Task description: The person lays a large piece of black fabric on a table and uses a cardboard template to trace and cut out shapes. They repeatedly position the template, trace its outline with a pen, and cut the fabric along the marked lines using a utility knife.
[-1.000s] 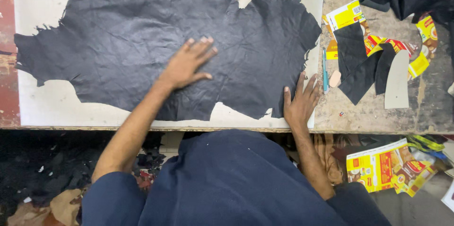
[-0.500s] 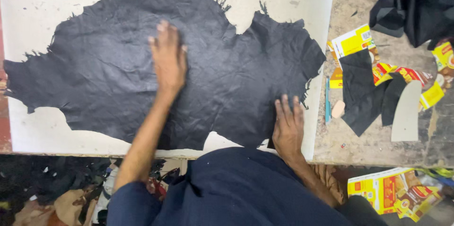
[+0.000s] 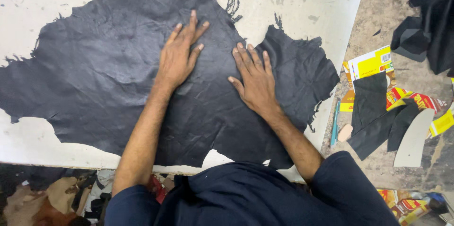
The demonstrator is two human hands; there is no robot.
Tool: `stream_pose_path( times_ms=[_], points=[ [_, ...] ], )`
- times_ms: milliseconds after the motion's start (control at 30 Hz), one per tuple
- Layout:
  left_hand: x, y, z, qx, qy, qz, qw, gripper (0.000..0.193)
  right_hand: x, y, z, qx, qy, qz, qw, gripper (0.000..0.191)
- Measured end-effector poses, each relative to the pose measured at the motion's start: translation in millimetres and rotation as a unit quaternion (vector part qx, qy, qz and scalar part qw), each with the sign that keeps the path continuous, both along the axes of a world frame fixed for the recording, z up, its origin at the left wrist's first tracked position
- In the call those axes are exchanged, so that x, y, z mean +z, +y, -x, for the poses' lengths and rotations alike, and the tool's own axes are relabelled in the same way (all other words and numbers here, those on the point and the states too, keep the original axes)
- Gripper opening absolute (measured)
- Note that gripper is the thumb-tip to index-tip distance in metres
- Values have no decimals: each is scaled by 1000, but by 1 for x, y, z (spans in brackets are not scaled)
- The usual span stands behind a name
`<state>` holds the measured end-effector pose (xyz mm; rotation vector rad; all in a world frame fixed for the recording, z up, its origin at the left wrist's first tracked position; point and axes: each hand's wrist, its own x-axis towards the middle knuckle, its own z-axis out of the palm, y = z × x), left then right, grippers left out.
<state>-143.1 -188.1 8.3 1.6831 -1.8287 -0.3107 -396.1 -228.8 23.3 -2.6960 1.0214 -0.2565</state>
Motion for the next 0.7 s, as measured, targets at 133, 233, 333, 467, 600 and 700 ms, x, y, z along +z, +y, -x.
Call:
stream_pose_path(
  times_ms=[133,233,333,467,600,700],
  points=[
    [-3,-7,-46,45,-32,-16,998,74,-6,1,0,-42,37,19,998,75],
    [-2,-19,-77,84,-90,-24,992,73,-7,1,0,-48,39,23,998,80],
    [0,-28,-94,113,-124,-45,985,80,-6,5,7,-45,18,9,999,85],
    [-1,-34,-101,128,-122,-53,983,83,-4,32,38,-34,40,-4,999,81],
    [-8,-33,-105,121,-120,-49,984,85,-2,69,103,-118,68,-22,990,80],
    [-11,-32,-106,127,-120,-49,983,85,-5,87,139,-203,59,1,977,80]
  ],
)
